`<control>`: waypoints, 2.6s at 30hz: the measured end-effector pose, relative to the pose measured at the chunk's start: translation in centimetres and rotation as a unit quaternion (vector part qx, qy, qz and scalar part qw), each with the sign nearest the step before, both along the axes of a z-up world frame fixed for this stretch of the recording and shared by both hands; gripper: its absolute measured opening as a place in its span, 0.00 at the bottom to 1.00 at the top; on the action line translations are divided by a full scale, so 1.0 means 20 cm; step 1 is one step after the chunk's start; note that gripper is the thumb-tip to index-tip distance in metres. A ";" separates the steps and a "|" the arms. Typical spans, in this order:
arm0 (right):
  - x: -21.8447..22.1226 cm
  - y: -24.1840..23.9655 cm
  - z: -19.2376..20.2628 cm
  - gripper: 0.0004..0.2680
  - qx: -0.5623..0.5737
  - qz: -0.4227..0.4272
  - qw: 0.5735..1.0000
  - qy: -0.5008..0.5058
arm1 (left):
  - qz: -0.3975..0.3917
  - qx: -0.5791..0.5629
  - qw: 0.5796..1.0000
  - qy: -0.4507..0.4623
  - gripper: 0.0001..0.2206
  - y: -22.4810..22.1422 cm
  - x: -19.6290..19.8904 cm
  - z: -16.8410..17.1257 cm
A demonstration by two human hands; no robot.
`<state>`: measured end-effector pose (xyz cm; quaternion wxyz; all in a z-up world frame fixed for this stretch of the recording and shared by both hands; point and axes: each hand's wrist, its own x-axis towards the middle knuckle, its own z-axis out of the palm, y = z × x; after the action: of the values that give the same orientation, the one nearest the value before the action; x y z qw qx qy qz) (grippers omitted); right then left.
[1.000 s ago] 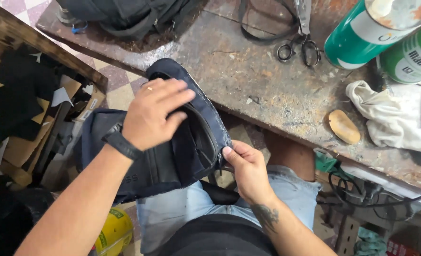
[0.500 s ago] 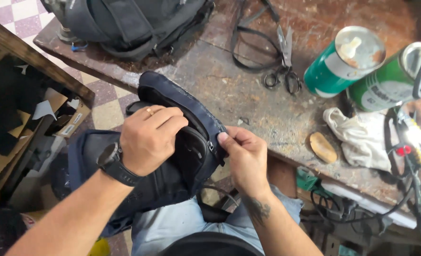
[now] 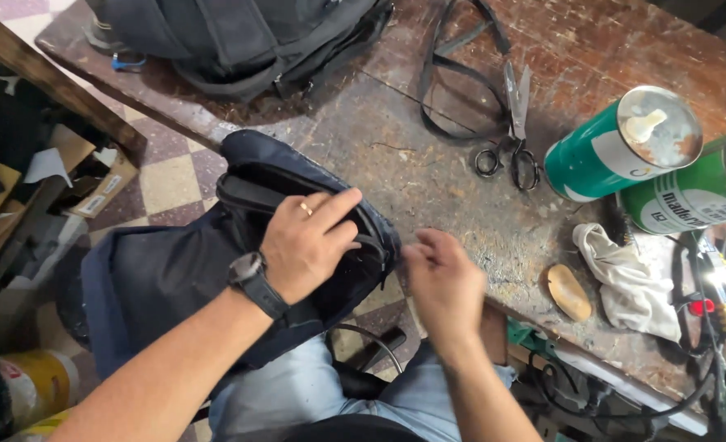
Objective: The person applies a liquid from a container to the seams of a backpack using a small applicator and then wipes the edges with a cloth.
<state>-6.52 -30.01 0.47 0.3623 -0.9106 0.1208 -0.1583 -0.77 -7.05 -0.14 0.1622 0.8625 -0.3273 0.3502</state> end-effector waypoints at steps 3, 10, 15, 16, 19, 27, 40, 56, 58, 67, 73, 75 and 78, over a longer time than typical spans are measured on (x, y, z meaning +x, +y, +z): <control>-0.01 -0.27 0.15 0.05 -0.174 -0.047 0.981 -0.076 | -0.008 -0.032 0.999 0.021 0.15 -0.01 -0.03 0.02; 0.32 -1.07 0.12 0.39 0.127 -0.010 0.956 -0.264 | -0.014 -0.019 0.998 0.059 0.14 -0.04 -0.03 0.09; 0.42 -0.85 0.24 0.47 0.075 -0.096 0.980 -0.158 | -0.027 -0.022 0.996 0.078 0.09 -0.04 -0.03 0.12; 0.44 -0.82 0.25 0.47 0.067 -0.110 0.977 -0.172 | -0.019 -0.038 0.996 0.076 0.08 -0.04 -0.04 0.10; 0.53 -0.84 0.22 0.47 0.044 -0.155 0.969 -0.189 | -0.014 -0.068 0.996 0.063 0.08 -0.06 -0.05 0.08; 0.49 -0.82 0.24 0.42 0.006 0.049 0.927 -0.373 | -0.013 -0.111 0.993 0.049 0.07 -0.03 -0.05 0.09; 0.00 -0.34 0.49 0.42 -0.321 0.188 0.926 -0.056 | -0.032 -0.131 0.989 0.059 0.08 -0.05 -0.07 0.02; 0.06 -0.17 0.49 0.38 -0.489 0.236 0.838 -0.055 | -0.020 -0.145 0.987 0.072 0.10 -0.06 -0.08 -0.04; 0.07 -0.16 0.50 0.39 -0.491 0.238 0.837 -0.044 | -0.022 -0.144 0.987 0.071 0.10 -0.06 -0.08 -0.04; 0.10 -0.16 0.52 0.39 -0.501 0.249 0.828 -0.045 | -0.017 -0.148 0.987 0.067 0.10 -0.07 -0.08 -0.04; 0.11 -0.15 0.54 0.38 -0.497 0.258 0.828 -0.044 | -0.019 -0.147 0.987 0.069 0.10 -0.06 -0.08 -0.04; 0.12 -0.14 0.55 0.38 -0.497 0.259 0.827 -0.043 | -0.020 -0.149 0.986 0.070 0.10 -0.06 -0.08 -0.03; 0.13 -0.13 0.55 0.40 -0.492 0.254 0.832 -0.031 | -0.023 -0.154 0.985 0.069 0.10 -0.07 -0.08 -0.04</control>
<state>-4.01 -32.62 11.46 -0.1031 -0.9617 -0.2200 -0.1269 -2.41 -8.39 -0.93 0.3229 0.8417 -0.2769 0.3327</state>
